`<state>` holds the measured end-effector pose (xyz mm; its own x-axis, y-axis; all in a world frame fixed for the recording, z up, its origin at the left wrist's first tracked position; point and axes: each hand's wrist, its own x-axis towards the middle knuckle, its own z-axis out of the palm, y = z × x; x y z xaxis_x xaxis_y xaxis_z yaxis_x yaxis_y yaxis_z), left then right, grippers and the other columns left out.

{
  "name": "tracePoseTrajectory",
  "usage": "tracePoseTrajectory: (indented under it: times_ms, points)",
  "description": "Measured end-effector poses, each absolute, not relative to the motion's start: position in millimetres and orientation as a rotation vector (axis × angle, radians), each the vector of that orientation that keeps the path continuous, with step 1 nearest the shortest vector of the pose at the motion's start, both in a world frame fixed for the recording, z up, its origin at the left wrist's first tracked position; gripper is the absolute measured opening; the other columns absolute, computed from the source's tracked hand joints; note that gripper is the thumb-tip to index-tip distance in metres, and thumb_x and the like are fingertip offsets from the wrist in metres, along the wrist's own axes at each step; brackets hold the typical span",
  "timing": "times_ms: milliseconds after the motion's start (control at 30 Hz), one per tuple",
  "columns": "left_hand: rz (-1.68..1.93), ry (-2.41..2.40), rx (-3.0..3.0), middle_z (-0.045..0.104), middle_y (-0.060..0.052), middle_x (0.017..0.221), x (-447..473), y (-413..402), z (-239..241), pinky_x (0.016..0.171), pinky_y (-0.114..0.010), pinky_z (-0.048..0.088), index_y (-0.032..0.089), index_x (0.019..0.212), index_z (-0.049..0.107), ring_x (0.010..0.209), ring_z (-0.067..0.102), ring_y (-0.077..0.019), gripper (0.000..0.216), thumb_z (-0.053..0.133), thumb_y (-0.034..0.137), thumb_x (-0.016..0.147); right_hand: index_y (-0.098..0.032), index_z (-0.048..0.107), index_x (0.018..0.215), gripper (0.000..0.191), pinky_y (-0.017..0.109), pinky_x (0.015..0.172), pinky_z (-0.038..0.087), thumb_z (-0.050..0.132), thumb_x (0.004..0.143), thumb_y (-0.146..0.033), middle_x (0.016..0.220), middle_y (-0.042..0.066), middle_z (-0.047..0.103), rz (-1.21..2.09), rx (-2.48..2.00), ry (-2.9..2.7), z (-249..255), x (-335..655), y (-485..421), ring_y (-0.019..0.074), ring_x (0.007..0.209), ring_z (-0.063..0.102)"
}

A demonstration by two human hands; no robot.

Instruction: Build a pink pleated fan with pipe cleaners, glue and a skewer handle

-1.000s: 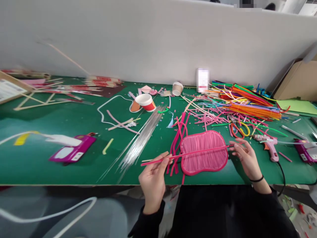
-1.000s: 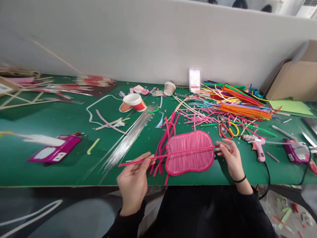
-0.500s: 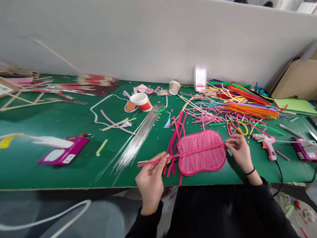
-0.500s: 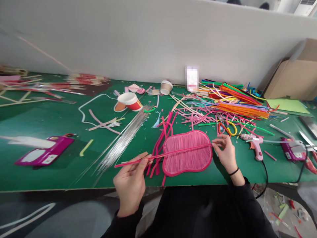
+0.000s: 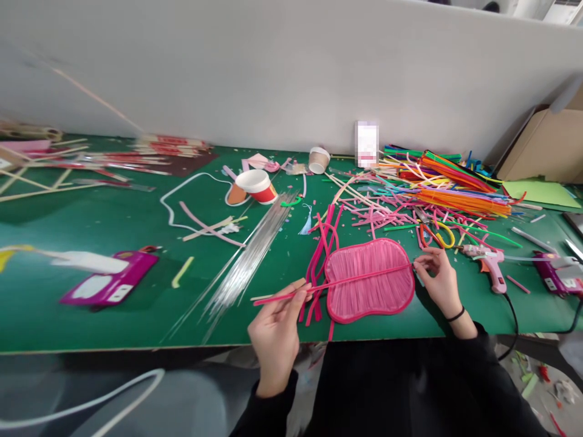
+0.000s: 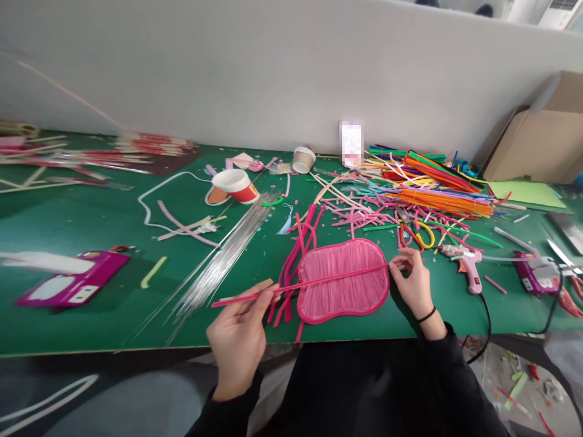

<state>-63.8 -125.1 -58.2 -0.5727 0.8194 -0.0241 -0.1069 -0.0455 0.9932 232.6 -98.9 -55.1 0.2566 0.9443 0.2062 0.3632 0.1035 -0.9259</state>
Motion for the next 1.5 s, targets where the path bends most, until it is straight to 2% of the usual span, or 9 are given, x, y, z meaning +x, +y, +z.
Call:
tracePoseTrajectory:
  times_ms: [133,300,767,1067,1133,1200,1300,1433,1500]
  points:
    - [1.689,1.554,0.801,0.079,-0.01,0.096,-64,-125,-59,0.075,-0.026,0.061,0.012,0.096,0.076,0.075,0.075,-0.0175,0.039,0.084,0.038,0.068,-0.023,0.054,0.102,0.027,0.034,0.073,0.059,0.066,0.082,-0.038,0.088,0.005,0.074,0.696,-1.448,-1.332,-55,229,-97,0.019,0.079,0.071]
    - [1.667,1.591,0.834,0.078,-0.012,0.098,-64,-125,-59,0.077,-0.032,0.062,0.012,0.096,0.075,0.076,0.075,-0.0202,0.04,0.083,0.041,0.069,-0.023,0.054,0.104,0.027,0.033,0.071,0.058,0.065,0.082,-0.036,0.083,0.003,0.074,0.693,-1.487,-1.362,-57,229,-95,0.0176,0.072,0.069]
    - [1.675,1.565,0.812,0.079,-0.009,0.096,-64,-125,-57,0.075,-0.025,0.061,0.014,0.097,0.076,0.075,0.074,-0.0161,0.037,0.083,0.039,0.07,-0.024,0.052,0.108,0.025,0.033,0.073,0.056,0.06,0.085,-0.031,0.084,0.002,0.074,0.586,-1.531,-1.454,-58,229,-103,0.0179,0.074,0.069]
    - [1.647,1.603,0.89,0.078,-0.01,0.095,-65,-125,-60,0.076,-0.031,0.061,0.013,0.098,0.076,0.076,0.074,-0.0195,0.04,0.079,0.044,0.074,-0.022,0.05,0.116,0.033,0.033,0.068,0.054,0.059,0.087,-0.036,0.088,0.003,0.074,0.426,-1.6,-1.418,-56,229,-105,0.0183,0.07,0.067]
    - [1.642,1.603,0.904,0.078,-0.01,0.095,-65,-126,-60,0.076,-0.031,0.061,0.014,0.099,0.075,0.075,0.074,-0.019,0.038,0.078,0.044,0.075,-0.022,0.056,0.109,0.028,0.034,0.064,0.051,0.058,0.089,-0.042,0.085,0.004,0.073,0.261,-1.731,-1.398,-54,240,-111,0.0194,0.065,0.064]
    - [1.634,1.607,0.91,0.078,-0.01,0.096,-65,-126,-60,0.077,-0.031,0.061,0.014,0.099,0.075,0.077,0.075,-0.0195,0.038,0.078,0.044,0.076,-0.023,0.061,0.087,0.025,0.035,0.063,0.046,0.057,0.091,-0.047,0.073,0.004,0.069,0.047,-1.862,-1.446,-49,254,-118,0.0214,0.063,0.058]
    - [1.617,1.628,0.916,0.078,-0.011,0.097,-65,-126,-59,0.077,-0.032,0.061,0.014,0.098,0.075,0.08,0.075,-0.0213,0.038,0.077,0.045,0.076,-0.024,0.06,0.07,0.031,0.039,0.073,0.044,0.059,0.092,-0.045,0.068,0.006,0.065,-0.242,-1.858,-1.564,-37,267,-128,0.0246,0.072,0.055]
    - [1.625,1.64,0.941,0.078,-0.01,0.098,-65,-126,-60,0.079,-0.032,0.061,0.014,0.1,0.075,0.082,0.075,-0.0215,0.037,0.076,0.044,0.078,-0.025,0.071,0.093,0.015,0.04,0.08,0.046,0.06,0.094,-0.035,0.085,0.006,0.068,-0.131,-1.617,-1.774,-26,251,-126,0.0247,0.085,0.055]
    - [1.614,1.632,0.947,0.078,-0.01,0.097,-66,-127,-61,0.08,-0.031,0.06,0.015,0.101,0.075,0.083,0.075,-0.0211,0.036,0.075,0.043,0.079,-0.026,0.073,0.094,0.014,0.039,0.08,0.048,0.06,0.094,-0.031,0.087,0.006,0.067,-0.011,-1.498,-1.862,-28,235,-118,0.0237,0.086,0.055]
